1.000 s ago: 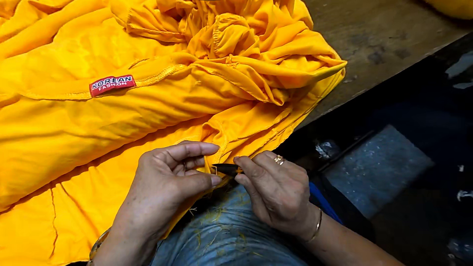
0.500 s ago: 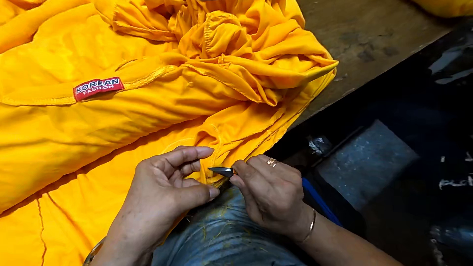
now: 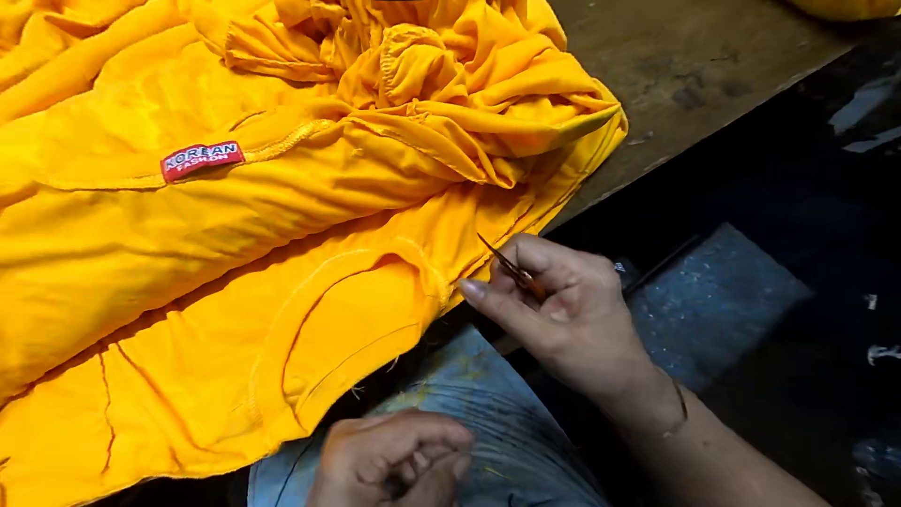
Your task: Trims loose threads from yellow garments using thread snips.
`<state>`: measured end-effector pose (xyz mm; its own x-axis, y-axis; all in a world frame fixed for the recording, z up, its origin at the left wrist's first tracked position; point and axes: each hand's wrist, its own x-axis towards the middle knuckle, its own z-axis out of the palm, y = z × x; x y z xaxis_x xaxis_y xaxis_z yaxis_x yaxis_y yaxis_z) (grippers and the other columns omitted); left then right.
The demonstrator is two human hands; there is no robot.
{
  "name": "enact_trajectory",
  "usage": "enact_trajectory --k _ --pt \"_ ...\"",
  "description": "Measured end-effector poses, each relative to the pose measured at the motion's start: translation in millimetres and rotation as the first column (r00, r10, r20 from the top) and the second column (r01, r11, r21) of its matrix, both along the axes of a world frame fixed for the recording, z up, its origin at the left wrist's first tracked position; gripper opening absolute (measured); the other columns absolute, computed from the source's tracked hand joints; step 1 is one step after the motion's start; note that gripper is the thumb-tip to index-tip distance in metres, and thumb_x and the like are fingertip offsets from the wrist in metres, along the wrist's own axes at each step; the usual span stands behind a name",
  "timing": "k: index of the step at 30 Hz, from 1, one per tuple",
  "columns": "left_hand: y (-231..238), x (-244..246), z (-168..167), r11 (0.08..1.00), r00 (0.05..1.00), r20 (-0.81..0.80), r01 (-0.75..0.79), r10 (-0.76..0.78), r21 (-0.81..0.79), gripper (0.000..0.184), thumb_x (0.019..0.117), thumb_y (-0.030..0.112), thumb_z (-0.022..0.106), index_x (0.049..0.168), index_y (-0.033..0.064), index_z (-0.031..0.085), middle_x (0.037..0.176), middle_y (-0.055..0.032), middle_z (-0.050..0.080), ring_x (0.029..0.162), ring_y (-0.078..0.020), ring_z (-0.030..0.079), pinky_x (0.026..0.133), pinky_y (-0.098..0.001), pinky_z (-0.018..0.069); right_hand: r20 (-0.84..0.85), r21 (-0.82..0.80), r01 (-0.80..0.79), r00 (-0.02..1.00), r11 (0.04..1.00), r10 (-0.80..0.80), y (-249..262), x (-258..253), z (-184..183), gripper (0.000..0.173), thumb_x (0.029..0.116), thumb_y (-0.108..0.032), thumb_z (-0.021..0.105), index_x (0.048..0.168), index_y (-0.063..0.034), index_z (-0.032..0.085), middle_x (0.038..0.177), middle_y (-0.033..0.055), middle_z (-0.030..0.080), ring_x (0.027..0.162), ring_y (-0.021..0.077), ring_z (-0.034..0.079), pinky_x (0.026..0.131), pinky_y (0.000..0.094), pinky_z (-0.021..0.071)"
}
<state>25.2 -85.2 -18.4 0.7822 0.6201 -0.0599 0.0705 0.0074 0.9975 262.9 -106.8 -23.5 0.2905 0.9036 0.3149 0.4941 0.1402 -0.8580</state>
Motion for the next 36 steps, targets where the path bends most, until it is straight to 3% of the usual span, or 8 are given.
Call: enact_trajectory --k 5,10,14,18,21,25,30,36 --pt "-5 19 -16 0.924 0.991 0.081 0.126 -0.104 -0.361 0.027 0.1043 0.021 0.061 0.1 -0.0027 0.073 0.078 -0.0087 0.074 0.062 -0.0129 0.07 0.057 -0.0284 0.0609 0.538 -0.025 0.04 0.843 0.999 -0.02 43 -16 19 0.029 0.0855 -0.04 0.073 0.082 -0.0133 0.062 0.06 -0.0043 0.049 0.05 0.0109 0.047 0.046 0.0311 0.0364" --pt "16 40 -33 0.66 0.943 0.332 0.235 0.023 -0.713 0.053 0.0992 0.049 0.061 0.12 0.0011 0.07 0.103 -0.018 0.073 0.08 -0.0218 0.073 0.061 -0.0321 0.0608 0.665 -0.36 0.156 0.734 0.92 0.136 58 -34 38 0.014 0.0876 -0.021 0.071 0.088 -0.0084 0.067 0.073 0.0072 0.064 0.071 0.0274 0.067 0.057 0.0465 0.0517" --pt "28 54 -36 0.511 0.904 0.407 0.29 0.132 -0.809 0.079 0.0877 0.078 0.051 0.118 0.0078 0.071 0.107 -0.0169 0.072 0.085 -0.0242 0.072 0.062 -0.0333 0.0588 0.482 -0.323 0.036 0.867 0.946 0.131 53 -22 35 0.004 0.0842 -0.009 0.068 0.088 -0.0068 0.066 0.069 0.0058 0.062 0.065 0.0231 0.066 0.053 0.044 0.0508" --pt "36 64 -23 0.445 0.907 0.347 0.215 0.239 -0.869 0.075 0.0988 0.071 0.036 0.116 0.0076 0.071 0.104 -0.0149 0.073 0.084 -0.0195 0.072 0.062 -0.0288 0.0571 -0.021 -0.092 -0.079 0.997 0.993 0.077 53 -5 30 0.011 0.0971 -0.004 0.062 0.087 -0.0004 0.064 0.069 0.0056 0.058 0.063 0.0147 0.058 0.056 0.033 0.0483" --pt "39 71 -13 0.532 0.894 0.322 0.117 0.311 -0.839 0.068 0.1084 0.055 0.021 0.124 0.0053 0.065 0.109 -0.013 0.072 0.087 -0.0153 0.072 0.065 -0.0244 0.058 -0.461 -0.057 -0.106 0.885 0.993 0.068 43 1 32 0.01 0.1003 -0.004 0.061 0.101 0.0044 0.068 0.074 0.0073 0.059 0.059 0.0083 0.051 0.054 0.0225 0.0443" --pt "41 67 -2 0.658 0.797 0.33 -0.11 0.507 -0.745 0.051 0.1122 0.039 0.025 0.128 0.0034 0.057 0.12 -0.0186 0.071 0.107 -0.0281 0.072 0.089 -0.0418 0.0622 -0.82 -0.094 -0.192 0.571 0.977 0.033 28 0 28 0.01 0.1033 -0.011 0.057 0.108 -0.0049 0.064 0.057 -0.0007 0.039 0.039 0.0014 0.029 0.036 0.0142 0.0243" --pt "42 60 0 0.653 0.644 0.407 -0.195 0.648 -0.732 0.038 0.1099 0.031 0.042 0.134 0.0052 0.055 0.127 -0.0193 0.066 0.116 -0.033 0.068 0.102 -0.0512 0.0555 -0.874 -0.089 -0.18 0.487 0.98 0.011 22 -3 7 0.007 0.1006 -0.008 0.059 0.098 -0.0041 0.065 0.058 -0.0006 0.043 0.041 0.0001 0.033 0.039 0.0135 0.0259" --pt "39 61 -13 0.664 0.653 0.408 -0.198 0.638 -0.721 0.027 0.1023 0.018 0.061 0.12 -0.0017 0.067 0.116 -0.0232 0.07 0.101 -0.0303 0.074 0.088 -0.0448 0.0624 -0.81 -0.164 -0.211 0.586 0.964 -0.009 13 -3 -9 0.012 0.1025 -0.009 0.059 0.102 -0.0011 0.068 0.073 0.0094 0.066 0.043 0.0002 0.038 0.039 0.0138 0.0272"
